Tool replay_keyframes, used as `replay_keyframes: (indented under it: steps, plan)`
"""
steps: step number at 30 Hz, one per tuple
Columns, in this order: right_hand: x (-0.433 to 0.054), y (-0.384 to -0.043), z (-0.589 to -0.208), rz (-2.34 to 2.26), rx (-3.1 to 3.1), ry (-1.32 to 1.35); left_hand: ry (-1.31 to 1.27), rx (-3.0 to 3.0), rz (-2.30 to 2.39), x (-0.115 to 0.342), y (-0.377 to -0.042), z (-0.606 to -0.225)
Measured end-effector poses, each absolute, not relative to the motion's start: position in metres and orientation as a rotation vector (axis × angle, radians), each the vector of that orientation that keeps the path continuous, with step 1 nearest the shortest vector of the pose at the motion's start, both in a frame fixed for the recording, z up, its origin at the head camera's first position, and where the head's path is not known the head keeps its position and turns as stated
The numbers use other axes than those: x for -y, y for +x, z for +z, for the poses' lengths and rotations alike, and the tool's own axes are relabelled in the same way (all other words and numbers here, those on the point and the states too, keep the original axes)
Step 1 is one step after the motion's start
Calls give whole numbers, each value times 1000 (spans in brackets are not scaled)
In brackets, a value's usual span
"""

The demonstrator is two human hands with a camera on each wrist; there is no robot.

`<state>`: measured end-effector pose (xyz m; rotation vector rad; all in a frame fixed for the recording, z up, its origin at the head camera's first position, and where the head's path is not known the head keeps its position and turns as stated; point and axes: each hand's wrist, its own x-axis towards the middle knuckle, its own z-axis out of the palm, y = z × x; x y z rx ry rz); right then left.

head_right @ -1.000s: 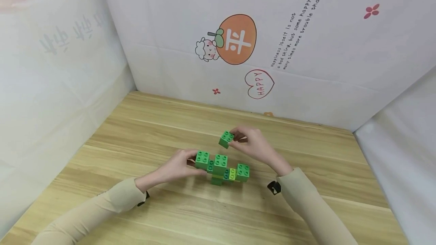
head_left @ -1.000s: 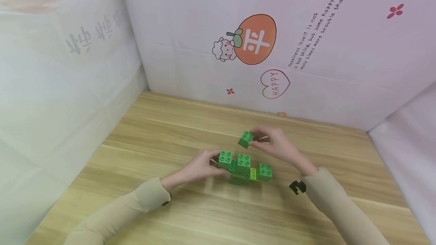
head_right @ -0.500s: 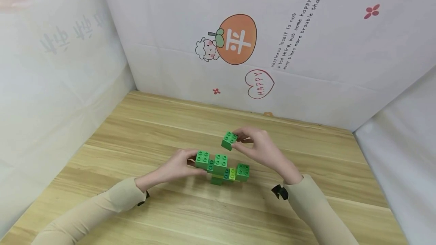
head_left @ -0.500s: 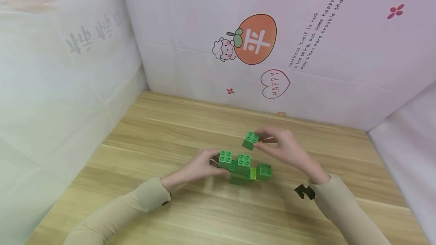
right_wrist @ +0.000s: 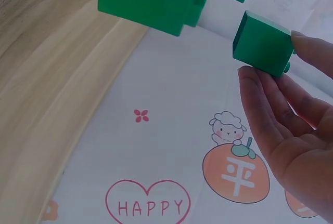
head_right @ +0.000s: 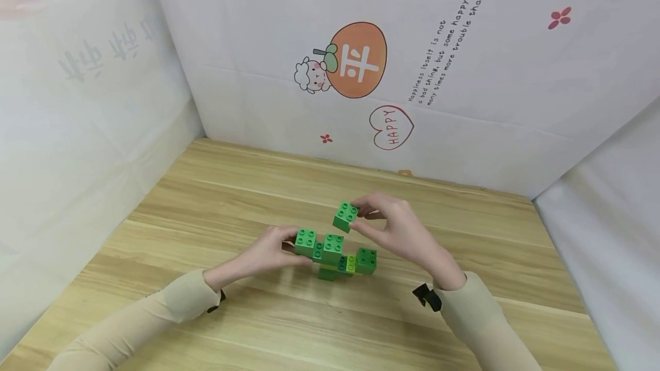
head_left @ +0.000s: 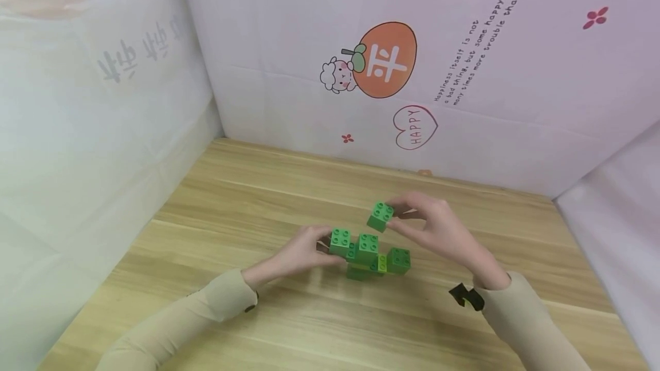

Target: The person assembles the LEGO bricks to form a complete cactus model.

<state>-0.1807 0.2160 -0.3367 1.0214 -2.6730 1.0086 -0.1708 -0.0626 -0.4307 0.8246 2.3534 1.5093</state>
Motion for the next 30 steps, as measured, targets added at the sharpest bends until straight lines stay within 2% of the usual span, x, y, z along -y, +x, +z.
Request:
replay_keyframes:
  steps: [18, 30]
  plan:
    - [-212, -168, -332, 1064, 2611, 1172, 814, -2347, 1516, 64, -171, -432]
    - [-211, -165, -333, 1052, 2667, 1176, 828, -2351, 1518, 63, -171, -431]
